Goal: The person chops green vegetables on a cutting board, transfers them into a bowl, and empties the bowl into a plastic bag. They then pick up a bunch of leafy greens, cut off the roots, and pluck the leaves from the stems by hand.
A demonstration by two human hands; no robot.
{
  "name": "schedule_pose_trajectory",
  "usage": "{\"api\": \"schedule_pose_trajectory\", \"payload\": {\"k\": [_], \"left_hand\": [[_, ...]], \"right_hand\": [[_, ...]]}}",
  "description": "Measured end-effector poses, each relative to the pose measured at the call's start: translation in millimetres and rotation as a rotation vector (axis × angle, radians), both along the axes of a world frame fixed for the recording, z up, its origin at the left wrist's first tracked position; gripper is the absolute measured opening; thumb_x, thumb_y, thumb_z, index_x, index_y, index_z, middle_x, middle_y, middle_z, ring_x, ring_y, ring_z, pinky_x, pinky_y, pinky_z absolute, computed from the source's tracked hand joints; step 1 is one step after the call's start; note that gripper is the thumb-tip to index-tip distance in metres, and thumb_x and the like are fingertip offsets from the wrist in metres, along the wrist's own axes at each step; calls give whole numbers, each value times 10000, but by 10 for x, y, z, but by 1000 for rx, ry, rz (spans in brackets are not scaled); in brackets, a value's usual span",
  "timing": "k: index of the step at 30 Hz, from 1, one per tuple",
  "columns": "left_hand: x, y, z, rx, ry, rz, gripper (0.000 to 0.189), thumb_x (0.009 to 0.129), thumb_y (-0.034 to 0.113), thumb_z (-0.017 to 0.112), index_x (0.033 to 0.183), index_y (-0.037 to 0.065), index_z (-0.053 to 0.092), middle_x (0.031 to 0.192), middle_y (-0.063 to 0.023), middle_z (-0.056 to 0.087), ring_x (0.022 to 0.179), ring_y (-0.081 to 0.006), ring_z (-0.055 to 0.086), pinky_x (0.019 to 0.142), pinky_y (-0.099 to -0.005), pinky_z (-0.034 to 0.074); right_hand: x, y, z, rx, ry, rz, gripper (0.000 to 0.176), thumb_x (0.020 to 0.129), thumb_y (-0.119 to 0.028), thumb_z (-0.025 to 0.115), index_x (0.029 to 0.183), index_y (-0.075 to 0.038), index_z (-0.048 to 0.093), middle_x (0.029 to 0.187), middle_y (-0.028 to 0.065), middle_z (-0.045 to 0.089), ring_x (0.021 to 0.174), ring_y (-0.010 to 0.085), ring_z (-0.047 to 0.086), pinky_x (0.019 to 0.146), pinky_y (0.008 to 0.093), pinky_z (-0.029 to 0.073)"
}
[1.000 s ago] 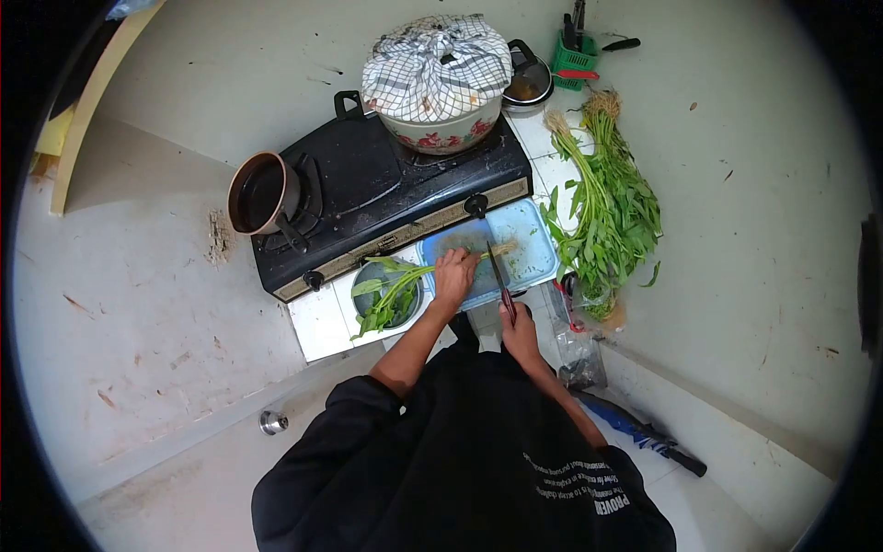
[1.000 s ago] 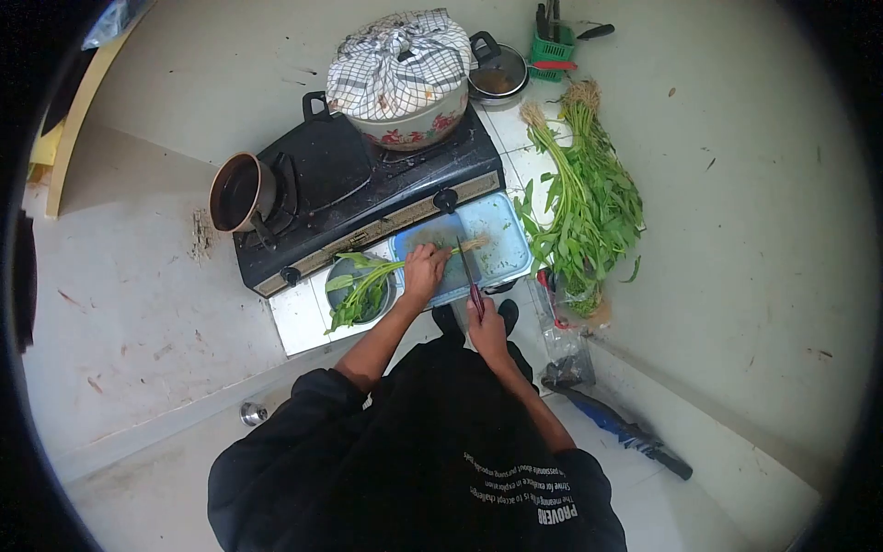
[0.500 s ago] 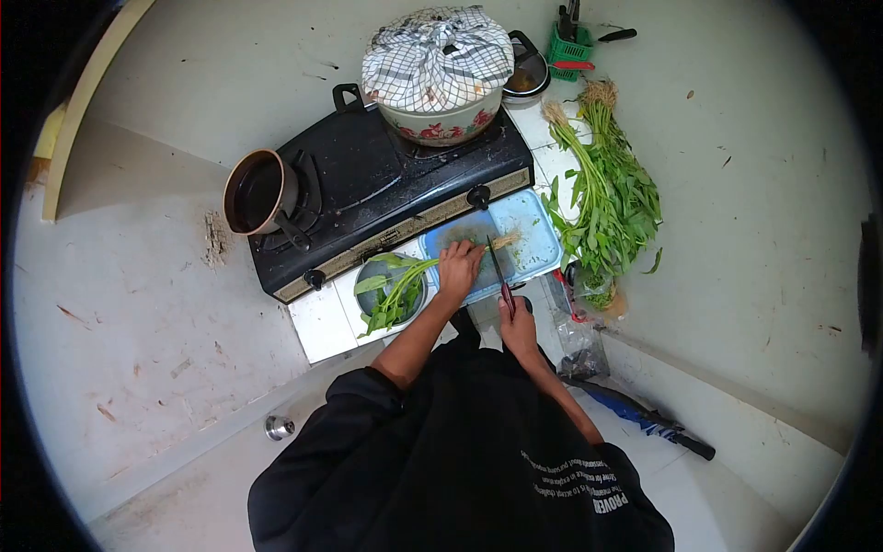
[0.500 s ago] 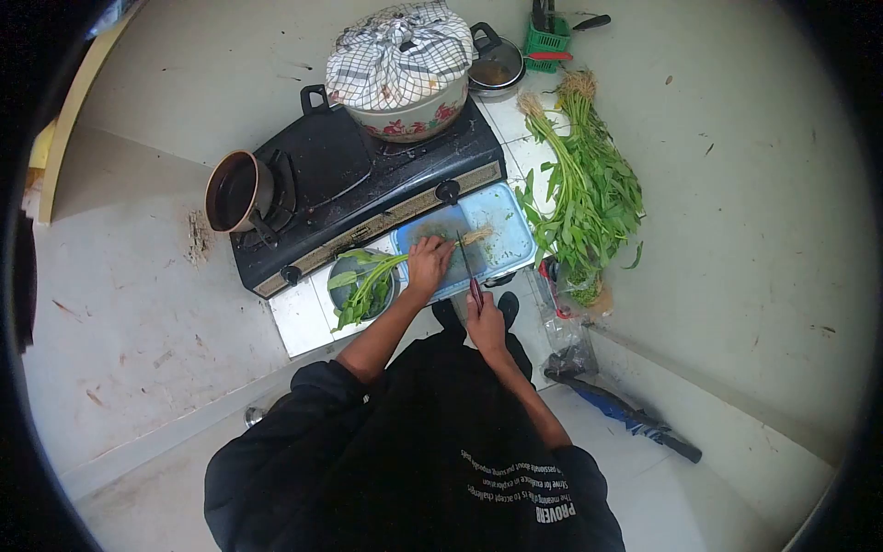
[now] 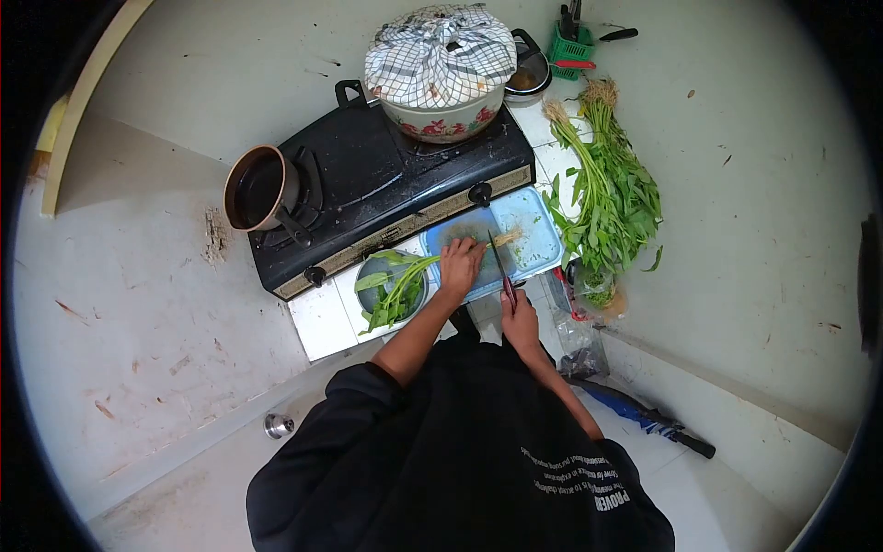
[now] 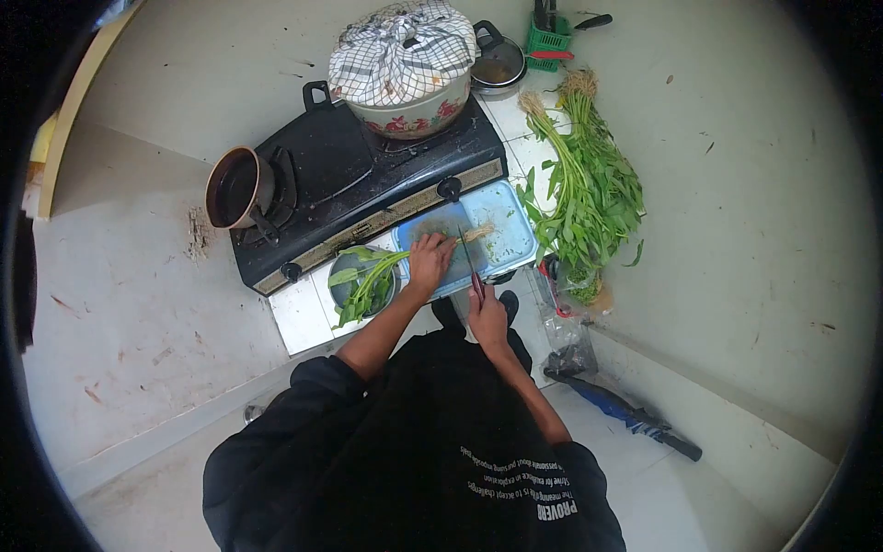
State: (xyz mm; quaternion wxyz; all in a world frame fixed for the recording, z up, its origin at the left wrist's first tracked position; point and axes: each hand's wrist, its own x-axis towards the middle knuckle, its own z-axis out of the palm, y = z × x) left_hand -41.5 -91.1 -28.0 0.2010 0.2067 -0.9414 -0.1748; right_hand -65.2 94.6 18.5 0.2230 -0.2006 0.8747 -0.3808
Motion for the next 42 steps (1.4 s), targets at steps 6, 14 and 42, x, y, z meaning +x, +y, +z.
{"api": "schedule_pose_trajectory", "payload": {"k": [6, 14, 42], "left_hand": [[3, 20, 21, -1, -8, 5, 179, 865, 210, 651, 1016, 159, 732, 919, 4, 601, 899, -211, 549, 756, -377, 384], [-2, -7, 26, -20, -19, -21, 199, 832, 172, 658, 1020, 146, 720, 923, 6, 612, 879, -215, 552, 747, -378, 387], [-1, -20, -37, -32, -17, -44, 249, 820, 131, 626, 1056, 153, 700, 969, 16, 618, 910, -214, 549, 754, -384, 391]], "right_hand": [[-5, -6, 13, 117, 48, 24, 280, 986, -312, 504, 1012, -34, 514, 816, 277, 649, 766, 498, 621, 661, 573, 481], [-83, -196, -64, 171, 39, 42, 315, 979, -313, 494, 1087, -16, 508, 799, 294, 648, 746, 505, 626, 656, 591, 484], [-2, 119, -225, 138, -1, 35, 312, 973, -327, 515, 1036, -21, 513, 779, 302, 635, 766, 518, 613, 687, 590, 488]]}}
